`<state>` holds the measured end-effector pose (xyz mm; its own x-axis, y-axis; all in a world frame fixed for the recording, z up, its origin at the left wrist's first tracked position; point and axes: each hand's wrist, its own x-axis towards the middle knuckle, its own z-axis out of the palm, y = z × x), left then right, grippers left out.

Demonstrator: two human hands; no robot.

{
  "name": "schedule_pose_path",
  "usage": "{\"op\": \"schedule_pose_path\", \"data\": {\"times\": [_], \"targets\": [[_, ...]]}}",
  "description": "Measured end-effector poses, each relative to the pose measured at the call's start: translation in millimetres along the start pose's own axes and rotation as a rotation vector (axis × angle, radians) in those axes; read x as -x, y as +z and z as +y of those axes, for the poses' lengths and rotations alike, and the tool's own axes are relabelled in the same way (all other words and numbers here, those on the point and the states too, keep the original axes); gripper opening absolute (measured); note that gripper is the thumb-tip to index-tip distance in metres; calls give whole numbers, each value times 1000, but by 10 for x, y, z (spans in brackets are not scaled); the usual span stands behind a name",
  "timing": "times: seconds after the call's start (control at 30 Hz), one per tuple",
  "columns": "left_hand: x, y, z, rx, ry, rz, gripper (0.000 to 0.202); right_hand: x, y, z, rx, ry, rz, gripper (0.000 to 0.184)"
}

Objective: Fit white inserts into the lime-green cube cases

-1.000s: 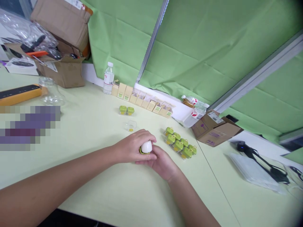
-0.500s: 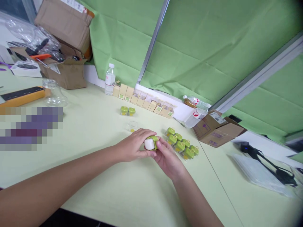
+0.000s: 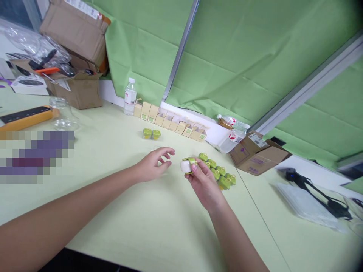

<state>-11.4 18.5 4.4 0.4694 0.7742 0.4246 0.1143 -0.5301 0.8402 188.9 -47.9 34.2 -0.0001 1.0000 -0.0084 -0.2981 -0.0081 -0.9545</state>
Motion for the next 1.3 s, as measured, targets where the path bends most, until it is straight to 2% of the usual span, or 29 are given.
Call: {"op": "schedule_pose_path", "data": {"times": [0.1,0.23,0.4,0.57,0.63,0.8,0.87,0.97,1.13,1.3], "targets": [[23,35,143,41,66,-48,43,25,26,11,82,-7,-64,35],[34,99,275,95,145,-47,37,30,48,50,133,-36,-126,34],[19,88,225,276,56,-92,35,11,13,16,222,-84,-220,45],[14,53,194,409,-34,-136,40,14,-31,2,347,-136,-280,45],[12,39,198,400,-36,-155,39,19,-43,9,451,-198,-273,46],[16,18,220,318,-53,-172,38,30,-41,-12,868,-471,-212,46],[23,18,223,295,-53,-174,39,33,-30,-25,963,-544,-212,45],[31,20,222,271,-40,-173,40,36,-19,-27,1016,-601,-218,46],[36,20,225,249,-35,-167,41,49,-13,-11,1034,-617,-187,47],[7,-22,150,263,-44,-183,49,53,-21,-12,1024,-639,-165,40]]}}
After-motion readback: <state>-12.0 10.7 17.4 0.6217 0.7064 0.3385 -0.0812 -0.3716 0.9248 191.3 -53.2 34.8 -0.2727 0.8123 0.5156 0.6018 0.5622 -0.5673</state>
